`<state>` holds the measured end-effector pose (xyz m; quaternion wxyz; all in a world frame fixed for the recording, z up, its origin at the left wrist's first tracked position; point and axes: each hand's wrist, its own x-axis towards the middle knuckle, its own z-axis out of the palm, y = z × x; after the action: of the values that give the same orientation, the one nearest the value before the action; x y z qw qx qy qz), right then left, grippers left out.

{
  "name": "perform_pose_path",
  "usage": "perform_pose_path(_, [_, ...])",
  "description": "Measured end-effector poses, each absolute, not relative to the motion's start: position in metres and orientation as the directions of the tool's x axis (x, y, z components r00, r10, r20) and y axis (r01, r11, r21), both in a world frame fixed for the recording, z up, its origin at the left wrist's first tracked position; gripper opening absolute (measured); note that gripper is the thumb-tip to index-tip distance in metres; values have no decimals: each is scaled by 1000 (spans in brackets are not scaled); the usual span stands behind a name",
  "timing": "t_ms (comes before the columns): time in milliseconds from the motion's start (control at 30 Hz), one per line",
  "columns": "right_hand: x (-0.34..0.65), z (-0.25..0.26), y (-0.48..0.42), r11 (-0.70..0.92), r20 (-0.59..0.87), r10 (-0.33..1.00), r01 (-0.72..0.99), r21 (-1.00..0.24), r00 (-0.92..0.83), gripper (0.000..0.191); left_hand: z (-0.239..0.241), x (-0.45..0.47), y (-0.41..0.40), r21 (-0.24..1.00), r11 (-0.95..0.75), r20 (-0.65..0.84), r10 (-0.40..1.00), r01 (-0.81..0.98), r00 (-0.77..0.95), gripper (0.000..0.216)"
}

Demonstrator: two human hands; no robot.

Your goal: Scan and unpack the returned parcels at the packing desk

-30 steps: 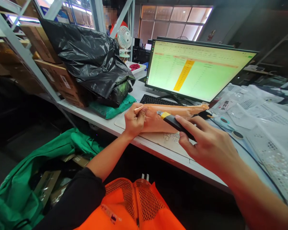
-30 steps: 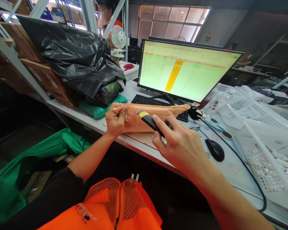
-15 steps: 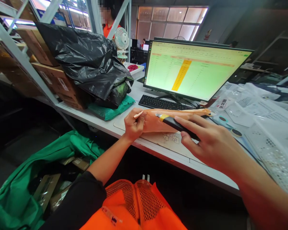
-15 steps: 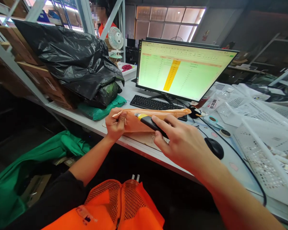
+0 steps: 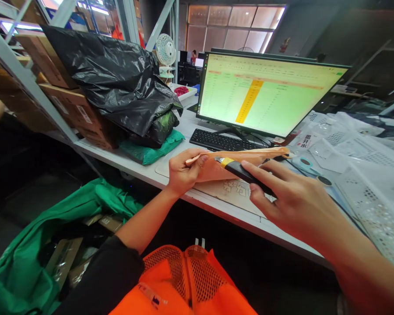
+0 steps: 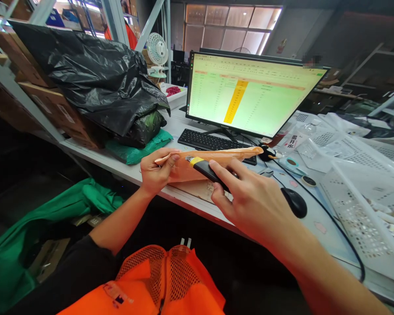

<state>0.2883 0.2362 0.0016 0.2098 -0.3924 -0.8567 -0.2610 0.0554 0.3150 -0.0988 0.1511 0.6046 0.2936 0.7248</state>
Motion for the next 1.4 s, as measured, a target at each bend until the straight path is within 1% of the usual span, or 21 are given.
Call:
perform_pose_path(100, [285,0,234,526,579,549,788,321,-603,39,-100,57,313,587,-805,804,565,91,-185,18])
perform_pose_path(200, [282,-2,231,514,579,544,787,342,-607,39,-104,58,314,529,-837,844,502,138,-191,12])
perform_pose_path(267, [287,-2,233,503,576,560,797,335,-596,39,-107,55,315,513,-845,852,481,152,-207,10])
perform_pose_path(333, [301,-1,240,448,580,609,838,312,-541,42,-109,51,317,526,-836,845,491,156,-214,10])
perform_pose_path(433, [344,-1,259,276,578,728,930,244,-368,45,-109,38,321,554,-813,828,514,181,-225,12])
perform_pose_path(533, [390,-11,277,29,558,818,979,200,-139,45,-103,22,326,618,-761,770,538,196,-343,17])
perform_pose_path(600, [406,-30,283,-28,524,850,989,146,-53,51,-96,12,330,656,-725,733,546,210,-405,22])
perform_pose_path(700, [403,-83,287,-29,383,924,998,51,8,54,-85,2,335,684,-694,718,583,227,-380,28])
perform_pose_path(833, [387,-154,291,-99,186,978,994,43,90,53,-76,-5,343,703,-685,704,631,189,-326,34])
perform_pose_path(900, [388,-158,296,-73,155,986,997,34,67,51,-73,-9,345,705,-687,702,643,173,-308,37])
perform_pose_path(933, [388,-149,298,-52,193,980,999,12,49,48,-72,-11,345,706,-688,701,647,167,-300,37])
perform_pose_path(1000, [383,-110,299,48,400,916,996,-70,-16,42,-68,-12,342,703,-694,705,651,154,-282,38])
perform_pose_path(1067, [366,-54,296,252,672,733,959,-128,-103,40,-62,-10,336,689,-710,719,645,143,-259,37])
perform_pose_path(1100, [352,-25,294,359,732,662,925,-123,-159,38,-58,-7,332,679,-721,729,639,139,-247,37])
perform_pose_path(1133, [335,2,293,461,731,638,880,-111,-243,35,-54,-5,328,667,-732,740,630,139,-236,37])
perform_pose_path(1167, [317,26,293,576,686,631,811,-101,-363,33,-49,-2,324,654,-743,752,619,141,-227,37])
perform_pose_path(1200, [299,44,294,679,572,646,723,-128,-505,33,-45,0,320,642,-752,763,608,147,-218,37])
perform_pose_path(1267, [268,66,299,766,287,643,595,-242,-711,37,-38,0,312,624,-763,780,595,171,-192,37])
perform_pose_path(1300, [256,69,302,774,178,620,558,-300,-764,42,-36,-1,308,617,-764,787,593,190,-171,37])
perform_pose_path(1333, [247,68,303,768,112,604,539,-346,-789,45,-35,-3,303,606,-765,795,587,217,-151,35])
perform_pose_path(1400, [238,59,303,738,80,606,522,-428,-791,48,-36,-8,292,533,-779,845,513,331,-153,28])
